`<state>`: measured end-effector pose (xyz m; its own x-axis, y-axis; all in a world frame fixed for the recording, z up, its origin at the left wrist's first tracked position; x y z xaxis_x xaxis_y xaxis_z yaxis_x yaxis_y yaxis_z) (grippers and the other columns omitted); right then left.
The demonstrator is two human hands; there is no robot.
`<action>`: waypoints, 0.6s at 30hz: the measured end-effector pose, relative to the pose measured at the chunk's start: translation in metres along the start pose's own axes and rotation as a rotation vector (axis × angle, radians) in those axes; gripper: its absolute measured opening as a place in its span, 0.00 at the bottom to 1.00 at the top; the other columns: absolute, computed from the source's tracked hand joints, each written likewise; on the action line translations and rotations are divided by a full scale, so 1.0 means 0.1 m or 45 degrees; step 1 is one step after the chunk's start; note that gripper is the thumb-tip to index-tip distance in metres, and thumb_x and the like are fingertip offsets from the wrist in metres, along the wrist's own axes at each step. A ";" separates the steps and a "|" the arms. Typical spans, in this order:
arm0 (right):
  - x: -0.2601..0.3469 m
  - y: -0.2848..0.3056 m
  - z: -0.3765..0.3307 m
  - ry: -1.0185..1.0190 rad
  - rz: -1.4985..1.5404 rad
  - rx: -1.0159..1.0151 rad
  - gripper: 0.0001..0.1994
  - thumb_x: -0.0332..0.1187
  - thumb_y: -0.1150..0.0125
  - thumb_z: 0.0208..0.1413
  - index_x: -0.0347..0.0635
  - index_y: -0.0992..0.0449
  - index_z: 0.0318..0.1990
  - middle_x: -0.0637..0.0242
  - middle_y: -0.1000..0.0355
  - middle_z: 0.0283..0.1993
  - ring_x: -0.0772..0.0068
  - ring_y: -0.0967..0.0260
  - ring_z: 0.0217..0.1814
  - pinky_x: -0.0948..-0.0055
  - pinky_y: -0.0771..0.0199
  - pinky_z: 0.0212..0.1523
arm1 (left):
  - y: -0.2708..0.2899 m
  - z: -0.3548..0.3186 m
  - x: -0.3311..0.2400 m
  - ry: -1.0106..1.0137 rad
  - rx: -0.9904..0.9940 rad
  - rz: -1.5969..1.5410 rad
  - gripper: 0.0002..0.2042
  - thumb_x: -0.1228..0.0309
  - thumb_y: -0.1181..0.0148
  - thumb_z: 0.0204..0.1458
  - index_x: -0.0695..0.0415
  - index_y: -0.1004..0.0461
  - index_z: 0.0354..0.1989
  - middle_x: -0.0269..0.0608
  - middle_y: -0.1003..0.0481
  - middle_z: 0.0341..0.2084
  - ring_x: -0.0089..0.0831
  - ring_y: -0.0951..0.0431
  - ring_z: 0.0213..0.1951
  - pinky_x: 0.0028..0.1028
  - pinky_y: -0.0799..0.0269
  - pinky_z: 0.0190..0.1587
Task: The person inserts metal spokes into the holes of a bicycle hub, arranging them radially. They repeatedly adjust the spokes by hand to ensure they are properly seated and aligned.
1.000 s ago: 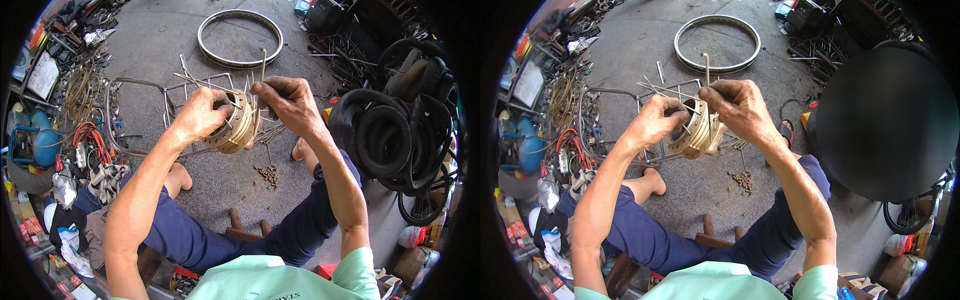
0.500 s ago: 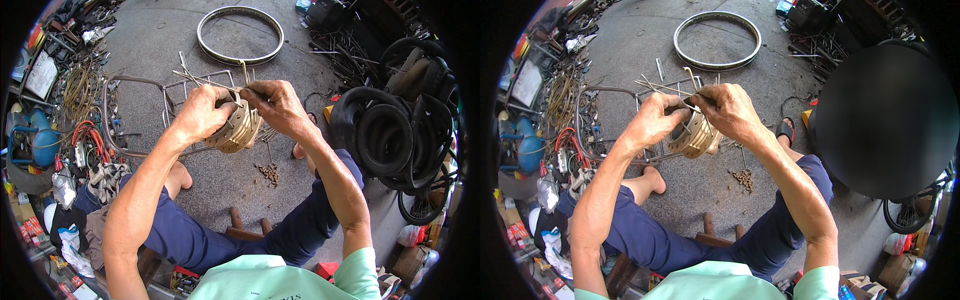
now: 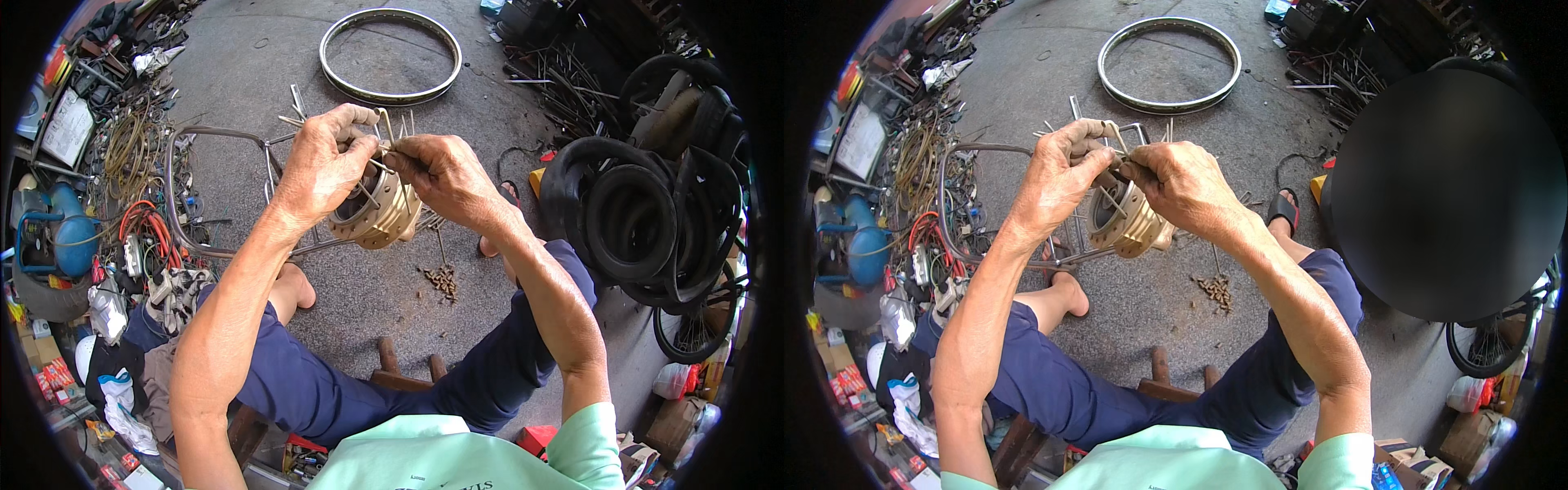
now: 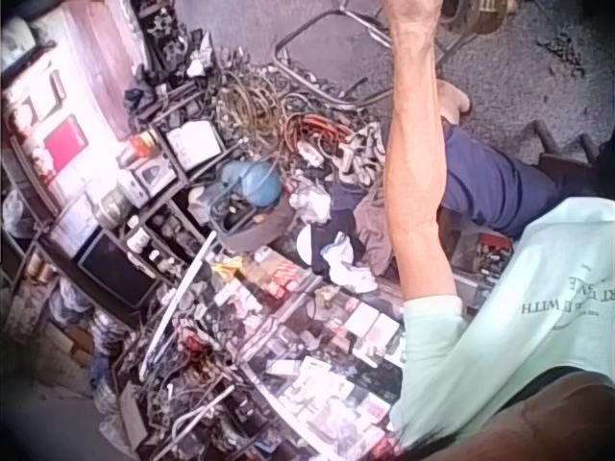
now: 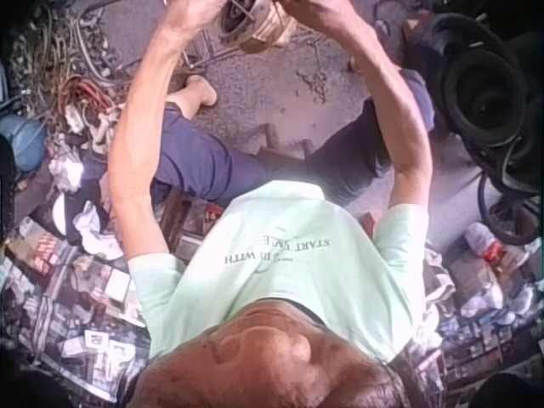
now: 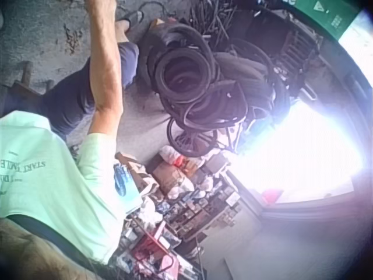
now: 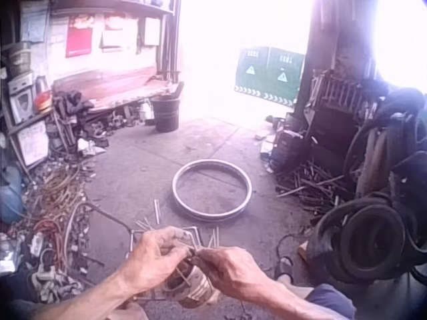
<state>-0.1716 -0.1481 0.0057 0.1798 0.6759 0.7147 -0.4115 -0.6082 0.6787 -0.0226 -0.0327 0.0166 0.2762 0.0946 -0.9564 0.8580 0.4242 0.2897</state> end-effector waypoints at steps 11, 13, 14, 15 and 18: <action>-0.04 -0.08 -0.01 0.112 -0.241 0.014 0.07 0.31 0.41 0.57 0.36 0.25 0.32 0.53 0.26 0.27 0.46 0.25 0.31 0.53 0.26 0.32 | 0.02 0.04 -0.08 -0.052 0.051 -0.149 0.13 0.77 0.41 0.59 0.62 0.23 0.52 0.33 0.20 0.33 0.19 0.21 0.35 0.23 0.21 0.41; 0.00 -0.10 -0.01 0.096 -0.235 0.054 0.06 0.30 0.40 0.56 0.36 0.25 0.32 0.53 0.26 0.27 0.46 0.24 0.31 0.53 0.26 0.32 | 0.06 0.04 -0.11 -0.010 0.039 -0.166 0.11 0.75 0.40 0.59 0.62 0.21 0.49 0.34 0.20 0.32 0.19 0.21 0.33 0.24 0.21 0.40; 0.01 -0.12 -0.01 0.169 -0.250 0.004 0.07 0.31 0.39 0.55 0.36 0.25 0.31 0.52 0.26 0.26 0.47 0.24 0.31 0.53 0.25 0.32 | 0.08 0.05 -0.09 -0.002 -0.001 -0.249 0.08 0.73 0.38 0.59 0.61 0.19 0.43 0.34 0.19 0.28 0.19 0.21 0.30 0.23 0.22 0.38; 0.01 -0.13 -0.02 0.161 -0.252 0.027 0.07 0.31 0.39 0.55 0.36 0.25 0.31 0.52 0.26 0.26 0.47 0.24 0.31 0.53 0.25 0.32 | 0.10 0.05 -0.06 -0.024 -0.004 -0.219 0.07 0.73 0.38 0.59 0.62 0.19 0.41 0.33 0.20 0.28 0.19 0.21 0.30 0.23 0.23 0.35; 0.02 -0.10 -0.01 0.036 -0.333 0.192 0.10 0.35 0.38 0.59 0.36 0.23 0.36 0.52 0.25 0.28 0.49 0.24 0.32 0.56 0.25 0.35 | 0.15 0.04 -0.07 -0.071 -0.071 0.002 0.06 0.71 0.35 0.56 0.61 0.17 0.34 0.37 0.20 0.22 0.22 0.20 0.25 0.25 0.26 0.28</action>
<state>-0.1681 -0.1401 0.0005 0.2363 0.8280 0.5086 -0.2168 -0.4653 0.8582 -0.0094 -0.0309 0.0280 0.3028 0.0457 -0.9519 0.8323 0.4739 0.2875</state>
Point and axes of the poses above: each hand's wrist, its own z-axis towards the middle knuckle, its own y-axis out of the back of the hand, x = y × z, the point moved 1 cm from there along z, towards the middle knuckle
